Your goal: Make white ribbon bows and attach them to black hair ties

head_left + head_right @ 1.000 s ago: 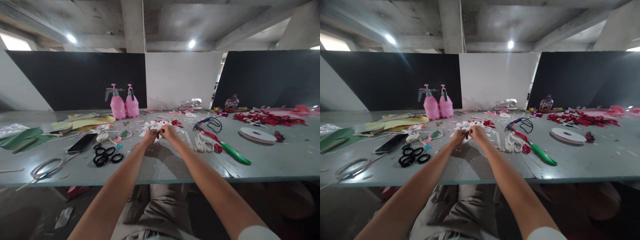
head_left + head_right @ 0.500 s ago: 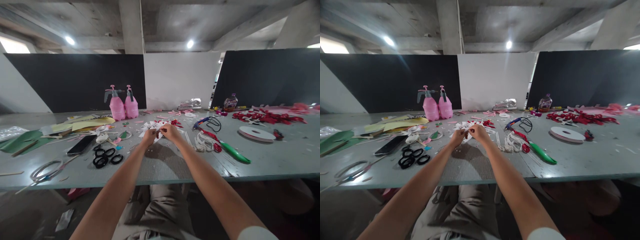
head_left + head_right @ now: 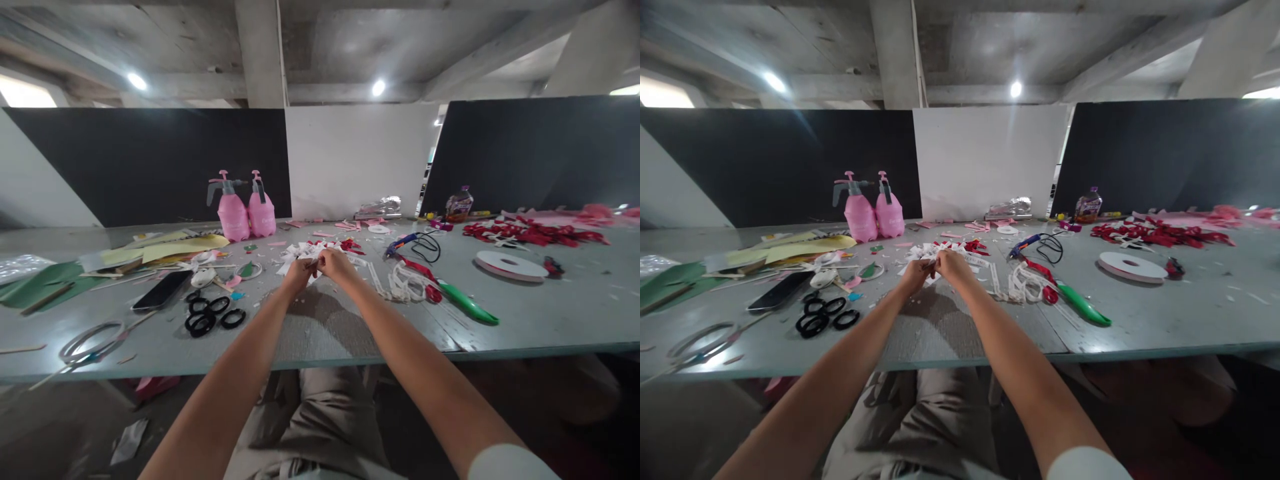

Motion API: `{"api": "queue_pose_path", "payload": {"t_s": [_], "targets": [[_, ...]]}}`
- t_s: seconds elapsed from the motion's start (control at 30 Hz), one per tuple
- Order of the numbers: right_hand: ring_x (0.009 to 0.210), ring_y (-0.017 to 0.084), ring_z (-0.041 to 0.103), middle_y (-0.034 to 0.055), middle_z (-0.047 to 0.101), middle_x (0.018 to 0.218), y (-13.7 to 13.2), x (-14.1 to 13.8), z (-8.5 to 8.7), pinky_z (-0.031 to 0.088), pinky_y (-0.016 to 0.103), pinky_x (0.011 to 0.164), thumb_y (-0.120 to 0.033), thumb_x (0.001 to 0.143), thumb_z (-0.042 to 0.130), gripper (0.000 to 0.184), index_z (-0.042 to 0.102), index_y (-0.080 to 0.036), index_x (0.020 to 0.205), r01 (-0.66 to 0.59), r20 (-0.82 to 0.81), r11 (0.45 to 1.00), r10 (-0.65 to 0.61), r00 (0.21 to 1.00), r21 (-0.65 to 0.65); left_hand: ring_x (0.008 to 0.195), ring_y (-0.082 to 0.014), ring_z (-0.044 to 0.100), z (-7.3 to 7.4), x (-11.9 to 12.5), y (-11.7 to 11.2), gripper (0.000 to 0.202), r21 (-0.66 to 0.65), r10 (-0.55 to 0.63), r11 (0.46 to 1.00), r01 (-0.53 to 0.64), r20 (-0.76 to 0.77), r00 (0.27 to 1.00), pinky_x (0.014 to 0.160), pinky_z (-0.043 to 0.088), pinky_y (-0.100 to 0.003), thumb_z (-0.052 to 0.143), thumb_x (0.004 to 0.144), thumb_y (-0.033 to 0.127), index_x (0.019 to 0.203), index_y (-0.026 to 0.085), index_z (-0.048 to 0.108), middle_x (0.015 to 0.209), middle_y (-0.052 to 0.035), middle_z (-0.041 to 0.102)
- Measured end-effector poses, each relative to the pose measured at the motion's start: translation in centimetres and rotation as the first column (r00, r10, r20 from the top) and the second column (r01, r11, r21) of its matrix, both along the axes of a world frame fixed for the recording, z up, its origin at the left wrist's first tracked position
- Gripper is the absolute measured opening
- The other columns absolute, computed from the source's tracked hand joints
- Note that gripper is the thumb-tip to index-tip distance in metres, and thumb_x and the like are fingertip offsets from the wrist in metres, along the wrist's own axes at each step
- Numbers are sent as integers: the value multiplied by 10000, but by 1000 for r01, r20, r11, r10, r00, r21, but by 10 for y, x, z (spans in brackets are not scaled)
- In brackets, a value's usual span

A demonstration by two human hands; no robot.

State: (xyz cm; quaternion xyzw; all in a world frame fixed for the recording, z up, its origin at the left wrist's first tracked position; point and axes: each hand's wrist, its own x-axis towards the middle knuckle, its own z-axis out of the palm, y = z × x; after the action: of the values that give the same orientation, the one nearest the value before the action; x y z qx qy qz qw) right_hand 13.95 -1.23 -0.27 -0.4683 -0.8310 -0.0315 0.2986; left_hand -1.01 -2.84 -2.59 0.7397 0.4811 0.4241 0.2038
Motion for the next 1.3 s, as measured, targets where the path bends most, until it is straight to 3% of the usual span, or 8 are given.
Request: {"api": "queue_pose_path", "payload": {"t_s": [0.2,0.43,0.77,0.9,1.03,1.13,1.3], "targets": [[724,142,573,48,662,763,11,6,-4,366,215,662,-163,759,563,108,670,-145,769,-93,-94,996,91,991,-16,522,-95,364,-1,1,1,398,7,0,1000,0,15,1000,541,259,-232,475,832,423,552,151,551,495,34,423],[763,140,579,51,675,830,14,16,-4,376,213,699,-169,804,514,180,691,-157,828,-200,-100,980,201,975,22,501,-94,346,-5,-2,6,414,8,24,1000,-24,-1,1000,517,240,-235,471,839,451,565,154,560,488,37,401],[770,165,580,84,662,824,13,5,-2,383,233,699,-185,769,561,114,659,-140,804,-76,-34,997,76,996,26,503,-98,378,-4,-2,6,416,1,-4,1000,4,1,1000,536,276,-234,474,826,464,561,157,567,478,32,440],[731,156,584,65,666,780,23,30,-4,390,231,692,-138,750,551,106,654,-134,777,-9,-157,1000,9,987,6,633,-130,529,-4,-3,10,376,35,2,999,-6,106,994,617,348,-231,497,806,424,546,161,563,591,-12,590],[645,147,584,37,652,710,33,52,-11,404,234,648,-204,829,463,197,649,-145,848,41,-357,998,-58,932,-55,781,-160,597,-3,-3,10,347,59,11,998,-23,196,981,677,381,-230,524,793,376,525,158,557,721,-53,672],[586,130,562,21,633,678,35,46,-15,398,218,592,-244,863,408,225,616,-158,865,-20,-436,997,-15,900,-75,670,-135,562,-4,-2,8,353,85,5,996,-24,217,976,603,360,-219,543,792,387,530,152,573,660,-42,653],[472,100,496,1,540,534,26,24,-15,372,195,496,-228,857,384,274,529,-162,634,-234,-462,957,132,877,-171,421,-68,350,-5,-2,10,431,26,-14,1000,5,335,942,457,248,-219,486,835,486,650,131,646,514,-3,563]]}}
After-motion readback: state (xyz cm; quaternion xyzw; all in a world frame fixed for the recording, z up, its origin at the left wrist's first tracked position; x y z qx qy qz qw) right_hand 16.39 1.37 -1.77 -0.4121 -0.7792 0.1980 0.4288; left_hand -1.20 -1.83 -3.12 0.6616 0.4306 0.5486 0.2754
